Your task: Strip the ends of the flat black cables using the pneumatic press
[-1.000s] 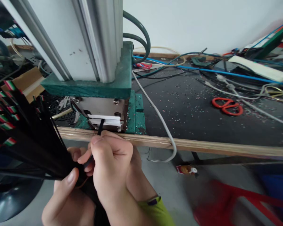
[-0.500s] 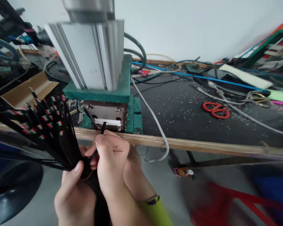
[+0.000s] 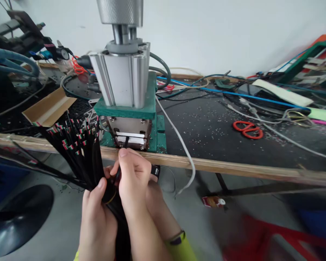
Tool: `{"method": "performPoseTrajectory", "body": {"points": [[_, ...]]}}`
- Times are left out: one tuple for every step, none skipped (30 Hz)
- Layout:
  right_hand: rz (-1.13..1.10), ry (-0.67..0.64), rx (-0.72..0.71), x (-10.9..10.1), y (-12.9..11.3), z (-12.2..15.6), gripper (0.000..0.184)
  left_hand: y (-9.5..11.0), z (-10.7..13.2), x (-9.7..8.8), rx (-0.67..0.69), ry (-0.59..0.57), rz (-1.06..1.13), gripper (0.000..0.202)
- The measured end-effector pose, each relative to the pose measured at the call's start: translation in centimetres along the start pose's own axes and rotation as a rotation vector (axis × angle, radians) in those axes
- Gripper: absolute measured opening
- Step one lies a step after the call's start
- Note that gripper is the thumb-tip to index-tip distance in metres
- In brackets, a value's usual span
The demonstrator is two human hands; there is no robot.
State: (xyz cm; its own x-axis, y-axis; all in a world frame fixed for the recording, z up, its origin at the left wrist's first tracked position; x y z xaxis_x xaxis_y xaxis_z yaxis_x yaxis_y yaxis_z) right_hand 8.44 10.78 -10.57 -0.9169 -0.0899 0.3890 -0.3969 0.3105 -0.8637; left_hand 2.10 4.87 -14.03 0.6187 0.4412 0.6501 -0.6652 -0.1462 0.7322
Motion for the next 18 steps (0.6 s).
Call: {"method": "performPoseTrajectory", "body": {"points": [[-0.009, -0.014, -0.025, 0.0, 0.1, -0.1, 0.06, 0.0, -0.1, 0.1, 0.012, -0.011, -0.014, 0.046], [-0.02, -0.027, -0.049, -0.1, 0.2, -0.1, 0.06, 0.0, -0.1, 0.2, 0.023, -0.021, -0.025, 0.046], [-0.027, -0.041, -0.073, -0.2, 0.3, -0.1, 0.061, -0.1, -0.2, 0.2, 0.032, -0.03, -0.031, 0.045], [-0.026, -0.058, -0.103, -0.3, 0.4, -0.1, 0.063, -0.2, -0.2, 0.3, 0.038, -0.035, -0.03, 0.045], [-0.02, -0.075, -0.139, -0.4, 0.5, -0.1, 0.064, -0.3, -0.2, 0.2, 0.034, -0.039, -0.029, 0.044], [-0.011, -0.087, -0.179, -0.5, 0.6, 0.0, 0.066, -0.5, -0.2, 0.1, 0.027, -0.036, -0.025, 0.045], [0.0, -0.103, -0.212, -0.6, 0.6, 0.0, 0.068, -0.6, -0.2, 0.0, 0.016, -0.024, -0.019, 0.046], [0.013, -0.12, -0.235, -0.7, 0.6, 0.1, 0.069, -0.8, -0.1, -0.2, 0.005, -0.008, -0.013, 0.047], [0.024, -0.134, -0.252, -0.8, 0.5, 0.2, 0.07, -0.9, 0.0, -0.5, -0.007, 0.002, -0.008, 0.049], [0.033, -0.149, -0.265, -0.8, 0.5, 0.3, 0.07, -1.0, 0.1, -0.7, -0.015, 0.006, -0.005, 0.049], [0.037, -0.165, -0.276, -0.9, 0.4, 0.4, 0.07, -1.0, 0.2, -0.8, -0.017, 0.002, -0.004, 0.049], [0.039, -0.181, -0.282, -0.9, 0.3, 0.5, 0.071, -1.1, 0.3, -1.0, -0.017, -0.011, -0.01, 0.049], [0.035, -0.192, -0.281, -1.0, 0.2, 0.7, 0.071, -1.0, 0.4, -1.1, -0.02, -0.027, -0.023, 0.049], [0.03, -0.2, -0.271, -1.0, 0.1, 0.8, 0.072, -1.0, 0.4, -1.2, -0.022, -0.04, -0.04, 0.049], [0.028, -0.21, -0.25, -1.1, 0.1, 0.9, 0.072, -1.0, 0.4, -1.3, -0.024, -0.051, -0.063, 0.048], [0.027, -0.222, -0.226, -1.2, 0.1, 1.0, 0.072, -1.0, 0.5, -1.4, -0.021, -0.062, -0.088, 0.048], [0.025, -0.236, -0.204, -1.3, 0.1, 1.0, 0.072, -0.9, 0.4, -1.5, -0.019, -0.076, -0.114, 0.047], [0.026, -0.254, -0.185, -1.4, 0.2, 1.1, 0.072, -0.9, 0.4, -1.6, -0.013, -0.089, -0.136, 0.046]]}}
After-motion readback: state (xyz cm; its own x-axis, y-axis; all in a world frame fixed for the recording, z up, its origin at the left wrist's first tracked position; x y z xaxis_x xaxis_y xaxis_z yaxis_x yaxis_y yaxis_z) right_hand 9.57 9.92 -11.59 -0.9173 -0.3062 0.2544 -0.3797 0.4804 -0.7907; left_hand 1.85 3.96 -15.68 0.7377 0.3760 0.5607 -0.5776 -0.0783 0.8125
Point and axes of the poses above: each hand's wrist, its own z-axis away from the middle knuckle, its own x-axis out of the palm, y = z × x, the point moved 2 cm from there along -z, towards the middle knuckle, and after that the axes turned 10 degrees about -y, right-handed, at the moved point
